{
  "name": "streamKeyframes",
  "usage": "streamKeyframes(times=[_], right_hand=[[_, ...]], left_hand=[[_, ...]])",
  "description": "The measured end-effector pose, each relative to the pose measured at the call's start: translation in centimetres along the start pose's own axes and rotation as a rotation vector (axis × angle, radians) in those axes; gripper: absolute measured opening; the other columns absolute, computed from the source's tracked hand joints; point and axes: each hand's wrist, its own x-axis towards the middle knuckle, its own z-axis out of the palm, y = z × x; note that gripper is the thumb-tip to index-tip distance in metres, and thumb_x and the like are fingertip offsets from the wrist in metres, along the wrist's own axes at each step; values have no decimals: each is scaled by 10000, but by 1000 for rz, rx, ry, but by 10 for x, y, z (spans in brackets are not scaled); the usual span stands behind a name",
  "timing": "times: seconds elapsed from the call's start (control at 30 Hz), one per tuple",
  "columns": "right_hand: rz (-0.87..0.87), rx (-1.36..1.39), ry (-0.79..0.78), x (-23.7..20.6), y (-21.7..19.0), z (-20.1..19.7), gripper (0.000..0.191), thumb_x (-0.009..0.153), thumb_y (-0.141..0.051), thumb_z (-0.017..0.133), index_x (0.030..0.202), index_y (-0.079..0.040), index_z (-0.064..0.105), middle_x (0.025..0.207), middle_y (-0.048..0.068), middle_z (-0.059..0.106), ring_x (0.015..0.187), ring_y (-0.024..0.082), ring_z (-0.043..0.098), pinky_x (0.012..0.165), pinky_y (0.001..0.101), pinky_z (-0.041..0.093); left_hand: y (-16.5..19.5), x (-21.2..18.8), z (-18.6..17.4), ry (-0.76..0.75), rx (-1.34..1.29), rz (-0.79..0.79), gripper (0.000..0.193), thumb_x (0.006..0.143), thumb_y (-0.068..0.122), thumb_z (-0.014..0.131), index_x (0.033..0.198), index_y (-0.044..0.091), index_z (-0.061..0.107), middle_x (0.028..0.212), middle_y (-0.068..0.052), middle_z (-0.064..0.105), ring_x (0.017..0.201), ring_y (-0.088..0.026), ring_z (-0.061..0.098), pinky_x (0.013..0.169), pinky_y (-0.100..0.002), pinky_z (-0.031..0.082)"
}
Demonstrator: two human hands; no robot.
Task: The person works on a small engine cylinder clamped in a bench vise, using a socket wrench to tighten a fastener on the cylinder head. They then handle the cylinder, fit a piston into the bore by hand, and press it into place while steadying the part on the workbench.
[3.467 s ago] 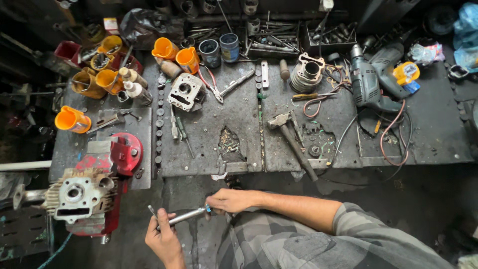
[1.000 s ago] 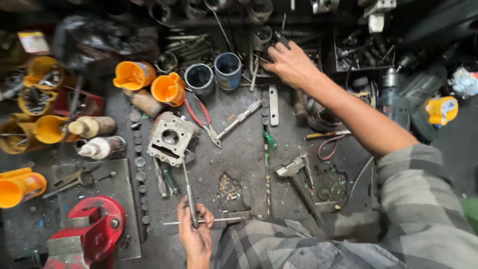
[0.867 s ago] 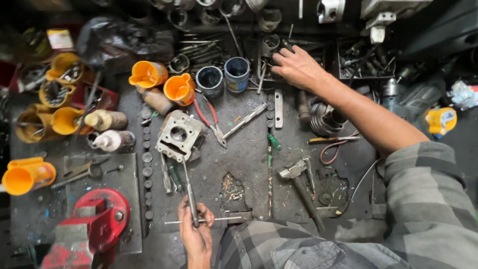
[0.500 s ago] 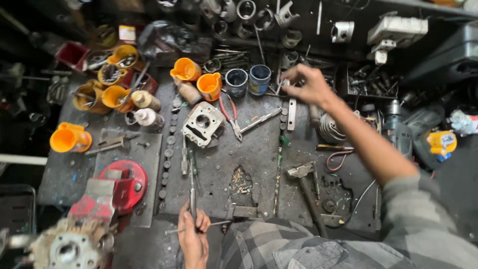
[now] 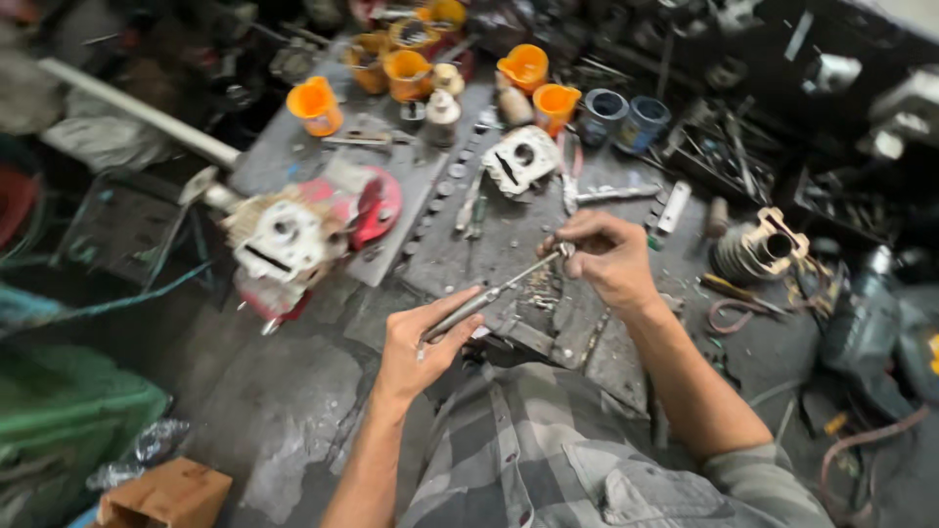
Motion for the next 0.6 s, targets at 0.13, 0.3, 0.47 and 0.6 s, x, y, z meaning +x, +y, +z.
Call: streamKeyframes(times=[0.13, 0.3, 0.47, 0.6], right_hand=[[-45, -403, -254, -2, -17, 47, 279, 764, 38, 815, 1027, 9, 724, 971, 104, 695, 949, 241, 755, 746, 356, 651], [-396, -791, -583, -29, -5, 113, 345, 732, -222, 884, 969, -19, 735, 846, 82, 698, 760, 195, 714, 621, 317, 563], [457, -490, -560, -59, 16, 147, 565, 1047, -486, 341, 979, -89, 737, 644, -1, 631, 533, 117, 569, 520, 250, 470], [1230, -20, -414, -74, 23, 157, 647, 1059, -571, 290, 1091, -121, 754, 470, -65, 347, 374, 78, 255, 373, 259, 228]], left_hand=[[7, -36, -36, 34, 100, 66, 343, 865, 174, 824, 1188, 75, 767, 934, -71, 809, 709, -36, 705, 640, -232, 557], [-1, -87, -76, -101, -97, -219, 308, 843, 181, 852, 1129, 78, 809, 857, -26, 809, 740, -13, 653, 654, -224, 540], [-11, -136, -95, -47, -162, -320, 292, 830, 157, 844, 1112, 84, 816, 847, 3, 802, 717, -3, 634, 621, -207, 512], [-14, -164, -102, 13, -156, -350, 302, 809, 150, 849, 1103, 88, 816, 788, 2, 789, 636, -7, 612, 549, -208, 483]])
